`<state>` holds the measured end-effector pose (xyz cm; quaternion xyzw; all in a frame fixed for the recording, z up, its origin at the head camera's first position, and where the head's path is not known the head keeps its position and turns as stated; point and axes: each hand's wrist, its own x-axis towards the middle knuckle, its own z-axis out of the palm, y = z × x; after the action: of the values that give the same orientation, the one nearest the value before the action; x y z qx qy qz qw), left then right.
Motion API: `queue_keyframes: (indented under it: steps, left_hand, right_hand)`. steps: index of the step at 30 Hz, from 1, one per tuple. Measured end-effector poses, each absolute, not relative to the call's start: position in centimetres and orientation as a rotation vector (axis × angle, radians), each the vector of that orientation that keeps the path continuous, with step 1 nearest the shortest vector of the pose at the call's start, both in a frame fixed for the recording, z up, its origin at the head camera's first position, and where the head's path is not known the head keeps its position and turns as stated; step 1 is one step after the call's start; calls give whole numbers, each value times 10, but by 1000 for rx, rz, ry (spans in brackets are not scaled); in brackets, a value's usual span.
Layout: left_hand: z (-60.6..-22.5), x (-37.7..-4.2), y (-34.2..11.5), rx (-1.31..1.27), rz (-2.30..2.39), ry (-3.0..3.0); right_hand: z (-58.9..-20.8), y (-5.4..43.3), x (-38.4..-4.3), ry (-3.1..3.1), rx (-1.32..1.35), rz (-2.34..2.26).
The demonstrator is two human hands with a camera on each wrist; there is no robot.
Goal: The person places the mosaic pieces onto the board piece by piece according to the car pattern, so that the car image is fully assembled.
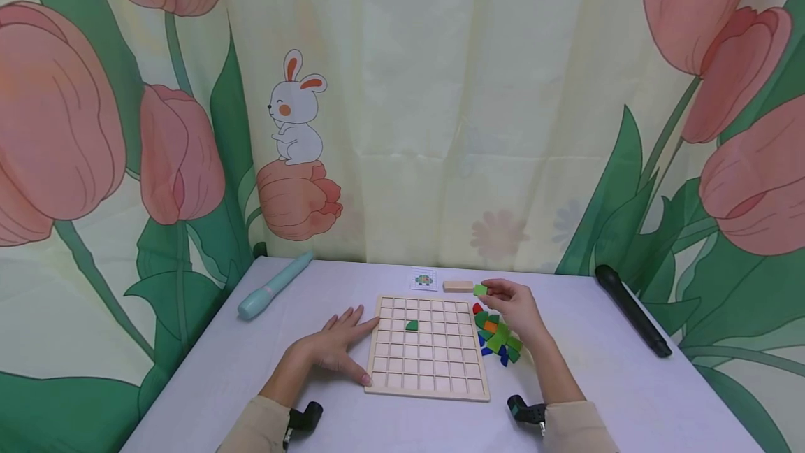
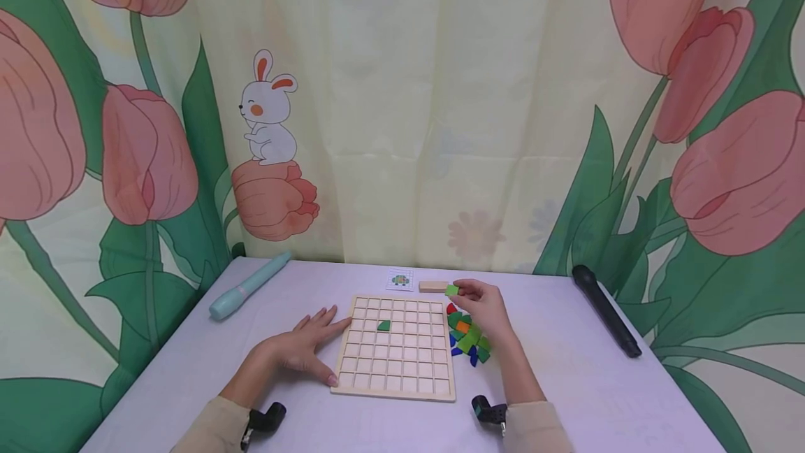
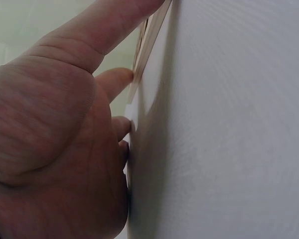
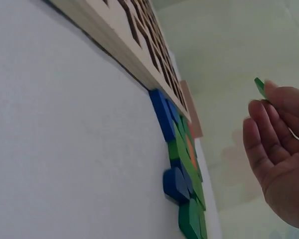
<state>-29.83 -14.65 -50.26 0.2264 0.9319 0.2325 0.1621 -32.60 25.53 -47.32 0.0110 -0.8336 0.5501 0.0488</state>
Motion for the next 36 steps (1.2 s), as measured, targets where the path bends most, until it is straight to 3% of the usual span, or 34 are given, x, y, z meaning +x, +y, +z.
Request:
queue_keyframes:
  steps: [22,36]
  left_hand:
    - [-502,-299,-146,633,663,2655]
    - [-501,-298,-146,627,662,2656]
  right_hand:
    - [-489,191,-331,-2678,573,1582]
    - [-494,180,-332,-2848,604,1534]
